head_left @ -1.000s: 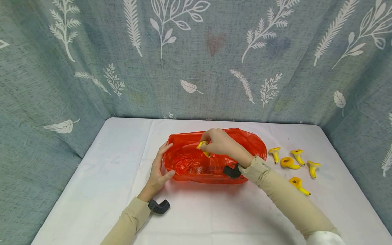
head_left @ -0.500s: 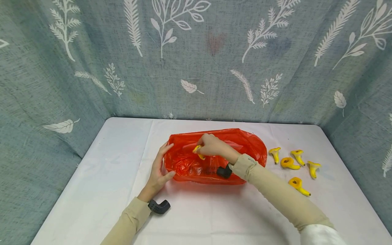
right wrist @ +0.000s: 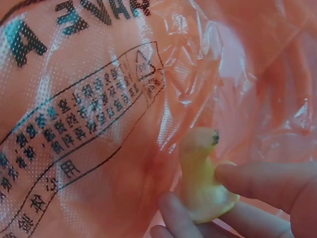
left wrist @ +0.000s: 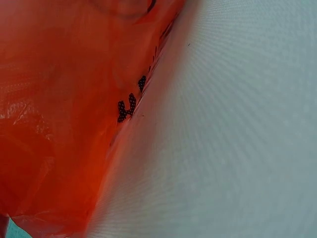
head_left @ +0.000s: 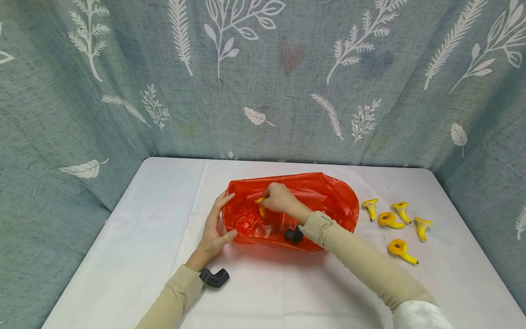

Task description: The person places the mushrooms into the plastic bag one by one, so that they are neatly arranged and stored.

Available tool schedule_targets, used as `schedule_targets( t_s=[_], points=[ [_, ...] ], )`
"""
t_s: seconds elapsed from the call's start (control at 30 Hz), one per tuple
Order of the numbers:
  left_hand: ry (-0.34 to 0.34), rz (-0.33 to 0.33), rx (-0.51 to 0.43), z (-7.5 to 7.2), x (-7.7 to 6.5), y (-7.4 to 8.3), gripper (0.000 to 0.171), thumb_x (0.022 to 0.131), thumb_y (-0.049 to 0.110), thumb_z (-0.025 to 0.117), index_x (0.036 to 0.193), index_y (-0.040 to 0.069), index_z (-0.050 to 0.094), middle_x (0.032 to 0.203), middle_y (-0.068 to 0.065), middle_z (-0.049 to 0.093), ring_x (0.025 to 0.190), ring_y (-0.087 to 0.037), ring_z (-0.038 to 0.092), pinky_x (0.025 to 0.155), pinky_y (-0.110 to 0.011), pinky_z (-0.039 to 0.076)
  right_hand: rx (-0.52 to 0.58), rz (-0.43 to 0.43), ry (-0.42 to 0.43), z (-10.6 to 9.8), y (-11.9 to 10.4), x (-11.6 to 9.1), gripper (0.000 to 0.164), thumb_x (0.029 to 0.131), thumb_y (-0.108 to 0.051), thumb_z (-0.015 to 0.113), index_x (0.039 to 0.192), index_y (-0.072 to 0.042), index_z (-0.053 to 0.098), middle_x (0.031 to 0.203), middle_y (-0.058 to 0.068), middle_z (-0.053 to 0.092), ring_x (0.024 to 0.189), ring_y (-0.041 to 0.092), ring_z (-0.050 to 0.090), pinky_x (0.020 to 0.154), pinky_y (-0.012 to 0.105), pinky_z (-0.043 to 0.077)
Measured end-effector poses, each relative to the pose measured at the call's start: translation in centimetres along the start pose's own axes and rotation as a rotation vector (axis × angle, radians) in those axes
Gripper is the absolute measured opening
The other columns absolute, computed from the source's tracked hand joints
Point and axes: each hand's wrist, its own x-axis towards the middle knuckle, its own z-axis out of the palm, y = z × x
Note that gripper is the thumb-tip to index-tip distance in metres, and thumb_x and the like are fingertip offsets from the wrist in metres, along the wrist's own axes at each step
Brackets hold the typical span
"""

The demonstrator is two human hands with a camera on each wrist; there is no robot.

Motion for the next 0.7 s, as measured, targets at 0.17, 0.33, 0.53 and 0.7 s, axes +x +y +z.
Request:
schedule_targets(
  t_s=[0.17, 0.33, 0.53, 0.7],
  points=[
    [0.002, 0.001, 0.009, 0.01, -0.04, -0.08, 0.086, 0.083, 0.052, 0.068, 0.147, 0.002, 0.041, 0.156, -0.015, 0.034, 0.145, -0.038, 0.025, 0.109, -0.071, 0.015, 0.017, 0.021, 0.053, 0.42, 0.13, 0.06, 0.014, 0.090, -0.005, 0.066, 0.094, -0.002, 0.079, 0.082, 0.007, 0.072, 0.048, 0.011, 0.041, 0.048, 0.021, 0.034],
    [-0.005, 0.000, -0.001, 0.03, 0.00, -0.07, 0.083, 0.082, 0.044, 0.070, 0.147, 0.001, 0.041, 0.157, -0.014, 0.033, 0.144, -0.039, 0.026, 0.109, -0.070, 0.016, 0.015, 0.005, 0.093, 0.67, 0.33, 0.03, 0.014, 0.090, -0.007, 0.066, 0.096, -0.003, 0.078, 0.084, 0.006, 0.072, 0.047, 0.011, 0.041, 0.047, 0.021, 0.033],
    [-0.001, 0.009, 0.008, 0.07, 0.01, -0.05, 0.085, 0.082, 0.047, 0.069, 0.146, 0.000, 0.041, 0.156, -0.015, 0.033, 0.144, -0.039, 0.026, 0.109, -0.071, 0.016, -0.019, 0.008, 0.132, 0.86, 0.53, 0.19, 0.014, 0.091, -0.010, 0.068, 0.098, -0.003, 0.078, 0.095, 0.009, 0.074, 0.056, 0.012, 0.049, 0.049, 0.021, 0.036],
    [0.006, 0.019, 0.015, 0.07, -0.01, -0.14, 0.087, 0.083, 0.054, 0.068, 0.146, 0.001, 0.042, 0.156, -0.016, 0.034, 0.144, -0.040, 0.026, 0.109, -0.071, 0.015, -0.029, 0.024, 0.142, 0.95, 0.63, 0.29, 0.014, 0.091, -0.009, 0.069, 0.100, -0.002, 0.078, 0.099, 0.011, 0.074, 0.067, 0.013, 0.059, 0.054, 0.021, 0.043]
  ],
)
